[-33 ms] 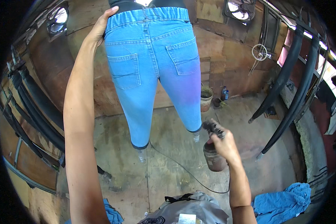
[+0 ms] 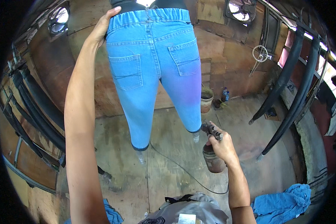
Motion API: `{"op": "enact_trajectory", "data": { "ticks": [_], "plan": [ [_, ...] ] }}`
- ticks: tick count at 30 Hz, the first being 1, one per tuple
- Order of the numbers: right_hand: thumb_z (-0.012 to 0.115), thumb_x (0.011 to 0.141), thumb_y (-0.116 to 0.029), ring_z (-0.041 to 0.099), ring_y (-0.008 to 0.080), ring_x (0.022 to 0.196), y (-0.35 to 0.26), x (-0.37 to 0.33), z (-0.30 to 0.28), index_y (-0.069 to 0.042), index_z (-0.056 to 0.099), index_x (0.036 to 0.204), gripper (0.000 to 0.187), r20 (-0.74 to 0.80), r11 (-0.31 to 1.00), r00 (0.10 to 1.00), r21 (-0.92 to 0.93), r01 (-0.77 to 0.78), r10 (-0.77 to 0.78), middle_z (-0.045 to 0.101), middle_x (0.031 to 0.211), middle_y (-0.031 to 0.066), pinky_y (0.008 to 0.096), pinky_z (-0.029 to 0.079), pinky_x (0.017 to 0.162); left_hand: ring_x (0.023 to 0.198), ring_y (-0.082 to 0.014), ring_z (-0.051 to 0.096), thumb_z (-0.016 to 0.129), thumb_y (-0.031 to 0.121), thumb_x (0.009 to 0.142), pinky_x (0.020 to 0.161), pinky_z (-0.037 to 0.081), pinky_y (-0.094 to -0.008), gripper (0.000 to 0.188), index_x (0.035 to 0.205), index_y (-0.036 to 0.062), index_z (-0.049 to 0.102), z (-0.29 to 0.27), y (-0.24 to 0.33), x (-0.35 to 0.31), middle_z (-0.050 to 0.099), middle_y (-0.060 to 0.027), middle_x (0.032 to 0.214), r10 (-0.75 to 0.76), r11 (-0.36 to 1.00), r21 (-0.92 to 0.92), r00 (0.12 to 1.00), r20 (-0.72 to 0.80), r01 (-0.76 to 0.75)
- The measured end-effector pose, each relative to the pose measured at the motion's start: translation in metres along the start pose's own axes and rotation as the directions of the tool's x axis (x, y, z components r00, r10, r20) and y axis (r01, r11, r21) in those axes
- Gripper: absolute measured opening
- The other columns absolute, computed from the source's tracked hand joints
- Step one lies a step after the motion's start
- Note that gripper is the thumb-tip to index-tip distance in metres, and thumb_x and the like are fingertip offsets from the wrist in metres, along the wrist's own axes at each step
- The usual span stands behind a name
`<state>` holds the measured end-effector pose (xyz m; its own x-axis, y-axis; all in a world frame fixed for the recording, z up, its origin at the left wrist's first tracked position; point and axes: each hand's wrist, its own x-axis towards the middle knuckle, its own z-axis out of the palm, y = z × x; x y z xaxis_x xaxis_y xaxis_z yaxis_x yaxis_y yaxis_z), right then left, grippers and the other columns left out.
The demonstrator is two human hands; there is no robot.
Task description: The person repeatedly picks up light blue jeans, hangs them on a vertical pipe, and sprays them with a handheld spray gun. The person handles the jeans one at a time, adjusting their position before spraying and then removing them to repeat the process.
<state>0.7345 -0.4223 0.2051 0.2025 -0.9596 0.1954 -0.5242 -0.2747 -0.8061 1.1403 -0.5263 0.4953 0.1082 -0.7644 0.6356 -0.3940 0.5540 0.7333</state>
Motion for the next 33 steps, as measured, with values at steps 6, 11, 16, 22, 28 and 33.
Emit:
{"op": "enact_trajectory", "data": {
  "ticks": [6,11,16,22,28,33],
  "plan": [
    [0.051,0.087,0.005,0.067,0.0121,0.082,-0.058,0.003,-0.004,0.0,0.046,0.146,0.059,-0.286,0.773,0.904,0.474,0.422,-0.318,0.072,0.097,0.0104,0.0266,0.052,0.08,0.116,-0.0301,0.059,0.065,0.071,0.078,0.099,0.047,-0.0376,0.098,0.135,-0.0076,0.053,0.002,0.014,-0.01,0.06,-0.0229,0.124,0.102,0.977,0.188,0.995,-0.017,-0.097],
    [0.053,0.09,0.004,0.065,0.0113,0.081,-0.107,-0.004,-0.012,0.003,0.043,0.147,0.058,-0.427,0.715,0.824,0.434,0.549,-0.373,0.07,0.105,0.0113,0.0256,0.052,0.078,0.118,-0.0227,0.056,0.061,0.065,0.087,0.105,0.04,-0.036,0.082,0.136,-0.0003,0.055,0.007,0.031,-0.021,0.06,-0.0138,0.13,0.078,0.944,0.328,0.993,-0.09,-0.044],
    [0.05,0.089,0.006,0.058,0.008,0.07,-0.07,0.011,0.023,-0.004,0.046,0.148,0.06,-0.26,0.796,0.927,0.483,0.366,-0.269,0.067,0.097,0.0071,0.0241,0.05,0.068,0.101,-0.0183,0.065,0.07,0.041,0.087,0.088,0.051,-0.0321,0.061,0.127,-0.0036,0.061,0.019,0.05,-0.039,0.068,-0.012,0.115,0.101,0.987,0.134,0.992,-0.073,-0.09],
    [0.053,0.083,0.001,0.067,0.0144,0.072,-0.029,-0.004,0.058,-0.004,0.054,0.141,0.058,0.126,0.987,0.989,0.133,-0.092,0.075,0.072,0.091,0.0129,0.0313,0.054,0.074,0.094,-0.0189,0.066,0.076,0.047,0.082,0.082,0.052,-0.0324,0.066,0.119,-0.0069,0.065,0.026,0.054,-0.032,0.07,-0.0139,0.108,0.096,0.955,0.296,0.973,-0.211,-0.03],
    [0.052,0.089,0.0,0.047,0.0038,0.05,-0.087,-0.031,0.009,0.003,0.039,0.149,0.061,-0.037,0.718,0.978,0.673,0.175,-0.204,0.07,0.087,0.0103,0.0191,0.037,0.046,0.094,-0.0177,0.067,0.077,0.047,0.081,0.083,0.052,-0.0323,0.058,0.113,-0.0011,0.07,0.026,0.046,-0.028,0.072,-0.0116,0.105,0.147,0.961,0.255,0.98,-0.133,-0.11],
    [0.055,0.092,-0.007,0.043,0.0045,0.043,-0.114,-0.044,0.006,0.006,0.053,0.13,0.04,-0.223,0.713,0.95,0.628,0.311,-0.217,0.067,0.073,0.0099,0.021,0.034,0.039,0.093,-0.0172,0.067,0.077,0.049,0.079,0.082,0.052,-0.0319,0.059,0.112,0.0004,0.071,0.034,0.051,-0.034,0.073,-0.0118,0.104,0.164,0.96,0.254,0.974,-0.156,-0.121]
  ]
}}
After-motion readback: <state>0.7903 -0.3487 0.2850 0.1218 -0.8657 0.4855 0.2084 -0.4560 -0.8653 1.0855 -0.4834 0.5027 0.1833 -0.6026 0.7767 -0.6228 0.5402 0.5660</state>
